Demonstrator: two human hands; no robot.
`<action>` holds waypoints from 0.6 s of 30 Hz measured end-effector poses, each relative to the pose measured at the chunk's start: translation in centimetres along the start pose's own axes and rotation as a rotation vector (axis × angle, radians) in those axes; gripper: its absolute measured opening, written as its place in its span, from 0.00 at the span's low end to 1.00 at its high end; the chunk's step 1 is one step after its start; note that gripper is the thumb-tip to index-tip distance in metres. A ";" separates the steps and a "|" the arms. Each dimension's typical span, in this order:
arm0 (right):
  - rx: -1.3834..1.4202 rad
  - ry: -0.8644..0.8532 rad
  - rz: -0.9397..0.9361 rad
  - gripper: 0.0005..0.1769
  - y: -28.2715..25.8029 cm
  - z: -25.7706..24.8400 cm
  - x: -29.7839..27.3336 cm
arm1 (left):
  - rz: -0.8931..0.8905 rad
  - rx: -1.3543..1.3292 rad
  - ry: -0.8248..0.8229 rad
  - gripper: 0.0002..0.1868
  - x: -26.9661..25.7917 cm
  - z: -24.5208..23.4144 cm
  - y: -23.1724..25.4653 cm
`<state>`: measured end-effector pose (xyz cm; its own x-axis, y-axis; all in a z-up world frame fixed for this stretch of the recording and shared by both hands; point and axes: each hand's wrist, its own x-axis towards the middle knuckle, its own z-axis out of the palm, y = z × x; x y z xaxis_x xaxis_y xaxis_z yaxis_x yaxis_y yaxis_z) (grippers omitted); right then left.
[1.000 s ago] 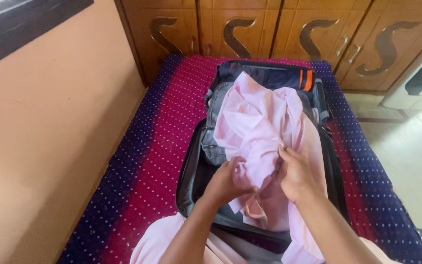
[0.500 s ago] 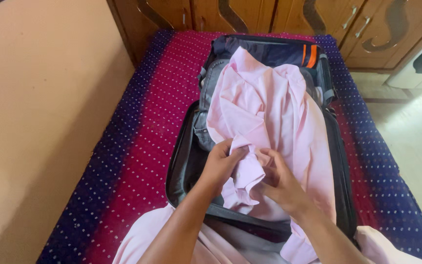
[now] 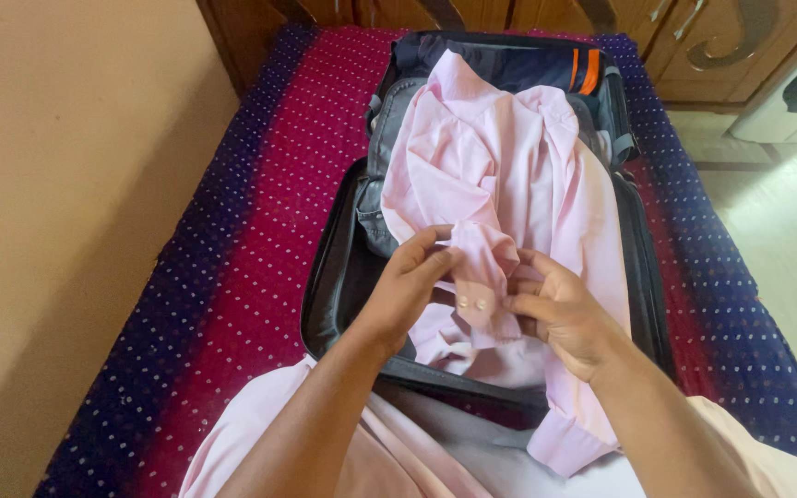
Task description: The person folds a pink shirt and places it inside a suitcase on a bed.
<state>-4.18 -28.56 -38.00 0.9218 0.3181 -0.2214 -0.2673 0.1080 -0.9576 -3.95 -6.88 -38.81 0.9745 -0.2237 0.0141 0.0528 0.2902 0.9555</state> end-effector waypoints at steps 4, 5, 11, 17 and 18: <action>0.213 -0.093 -0.092 0.36 -0.2 -1.2 0.0 | -0.108 0.336 0.060 0.37 -0.9 0.2 0.3; 0.252 -0.117 -0.111 0.36 -0.2 -1.5 0.0 | -0.198 0.386 0.077 0.40 -1.0 0.3 0.4; 0.316 -0.038 -0.104 0.29 -0.2 -2.0 -0.1 | -0.107 0.039 -0.231 0.22 -0.7 0.1 -0.4; 0.057 -0.004 -0.122 0.20 0.2 -2.2 -0.1 | -0.062 0.289 -0.054 0.10 -0.2 -0.4 -1.7; -0.030 -0.009 -0.152 0.21 0.3 -2.0 -0.2 | -0.024 0.262 -0.066 0.09 -0.3 -0.2 -1.8</action>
<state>-3.90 -30.53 -38.58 0.9484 0.3087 -0.0721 -0.1164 0.1276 -0.9850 -4.25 -7.15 -40.64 0.9568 -0.2908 0.0011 0.0095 0.0348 0.9993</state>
